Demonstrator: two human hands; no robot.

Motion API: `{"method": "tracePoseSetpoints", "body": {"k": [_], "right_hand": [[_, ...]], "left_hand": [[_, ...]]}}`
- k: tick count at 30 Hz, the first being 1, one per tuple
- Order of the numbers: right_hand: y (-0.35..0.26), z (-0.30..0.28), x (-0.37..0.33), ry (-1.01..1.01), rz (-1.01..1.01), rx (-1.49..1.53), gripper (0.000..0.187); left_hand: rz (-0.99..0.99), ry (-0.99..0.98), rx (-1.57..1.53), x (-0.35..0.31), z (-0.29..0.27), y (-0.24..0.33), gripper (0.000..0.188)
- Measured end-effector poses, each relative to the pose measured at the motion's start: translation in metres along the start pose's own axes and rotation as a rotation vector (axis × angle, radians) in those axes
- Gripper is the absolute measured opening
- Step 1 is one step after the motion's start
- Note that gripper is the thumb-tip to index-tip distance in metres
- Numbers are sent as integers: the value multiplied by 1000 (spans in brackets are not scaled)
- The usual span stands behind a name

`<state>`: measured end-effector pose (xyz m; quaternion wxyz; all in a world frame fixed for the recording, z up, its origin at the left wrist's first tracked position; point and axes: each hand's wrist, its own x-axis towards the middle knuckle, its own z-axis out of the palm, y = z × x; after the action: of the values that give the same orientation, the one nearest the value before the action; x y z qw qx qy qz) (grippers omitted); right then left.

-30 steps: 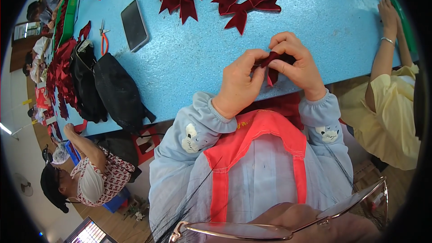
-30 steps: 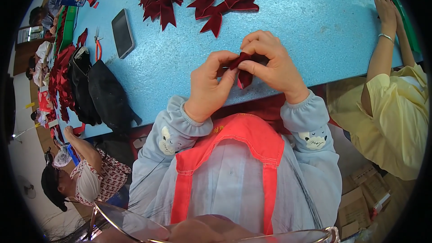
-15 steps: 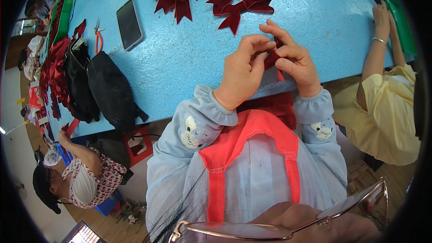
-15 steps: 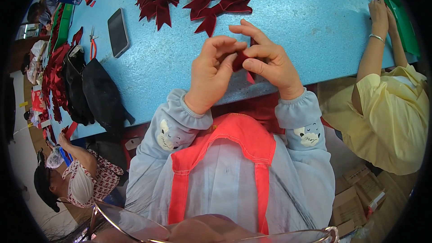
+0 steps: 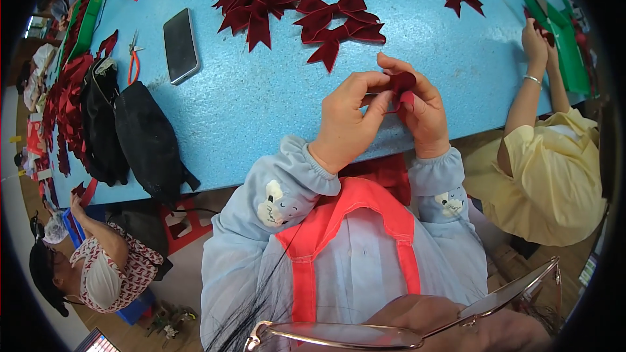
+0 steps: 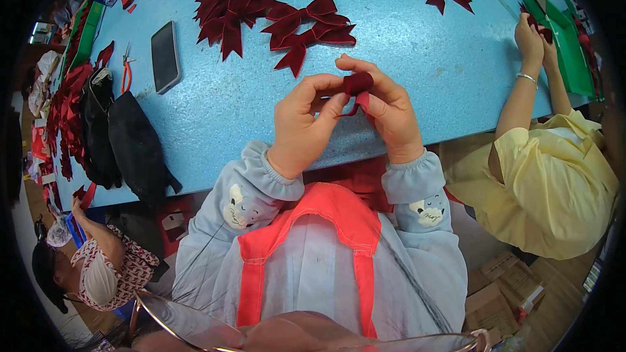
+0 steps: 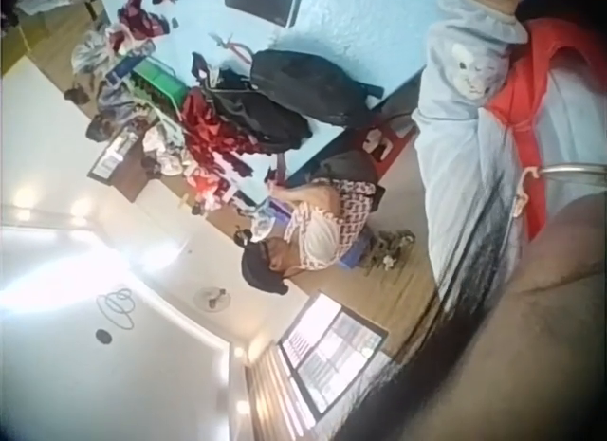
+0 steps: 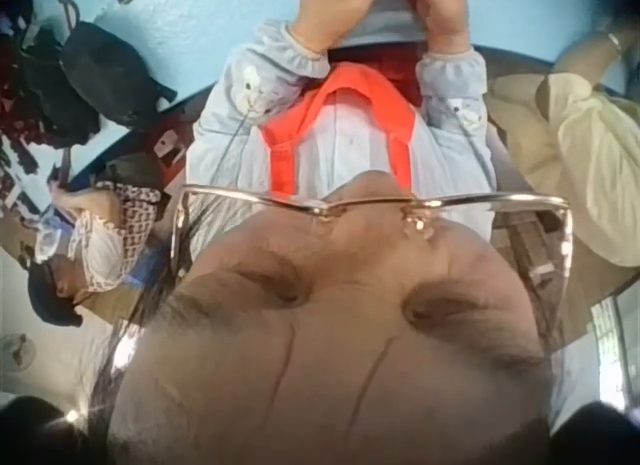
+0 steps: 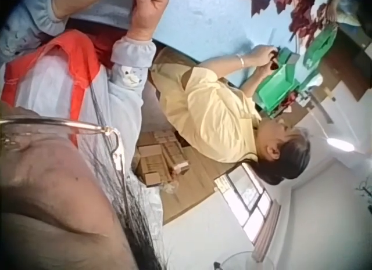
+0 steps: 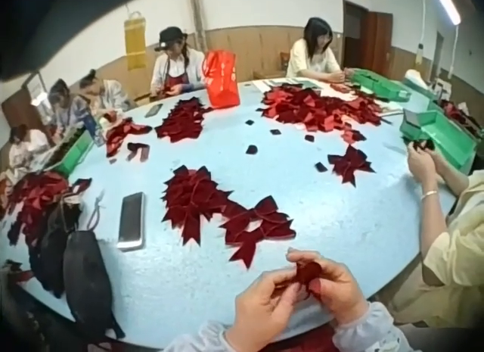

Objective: Assemble red ribbon bows by hand at a factory workbench.

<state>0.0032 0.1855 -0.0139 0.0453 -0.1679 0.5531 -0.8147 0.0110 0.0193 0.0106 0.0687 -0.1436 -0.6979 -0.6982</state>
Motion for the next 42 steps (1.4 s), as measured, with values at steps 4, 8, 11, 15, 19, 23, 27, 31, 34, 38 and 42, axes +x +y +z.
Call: {"method": "tracePoseSetpoints", "body": {"k": [4, 8, 11, 15, 19, 23, 27, 31, 34, 38, 42], "right_hand": [[4, -4, 0, 20, -31, 22, 43], [5, -5, 2, 10, -76, 64, 42], [3, -1, 3, -19, -85, 114, 39], [-7, 6, 1, 45, 86, 61, 44], [-8, 12, 2, 8, 151, -193, 43], [-5, 14, 7, -153, -14, -586, 38], [-3, 16, 8, -212, -117, -812, 31], [0, 24, 6, -60, -128, -764, 23], [1, 29, 4, -18, -323, -1103, 23], [-1, 37, -4, -78, -455, -1337, 27], [2, 41, -2, -155, -387, -1434, 30]], "left_hand": [[178, -29, 129, 0, 4, -2, 25], [221, -29, 162, -1, 6, -1, 27], [172, -64, 127, -2, 5, 0, 28], [190, -69, 196, -2, -1, 0, 27], [182, -63, 356, -7, -14, -1, 30], [209, -60, 445, -13, -27, -3, 28], [300, -38, 539, -17, -36, -9, 22], [190, -17, 624, -23, -42, -12, 20], [133, 12, 660, -22, -45, -13, 21], [185, 23, 787, -23, -46, -13, 24], [179, -106, 1054, -26, -57, -8, 28]]}}
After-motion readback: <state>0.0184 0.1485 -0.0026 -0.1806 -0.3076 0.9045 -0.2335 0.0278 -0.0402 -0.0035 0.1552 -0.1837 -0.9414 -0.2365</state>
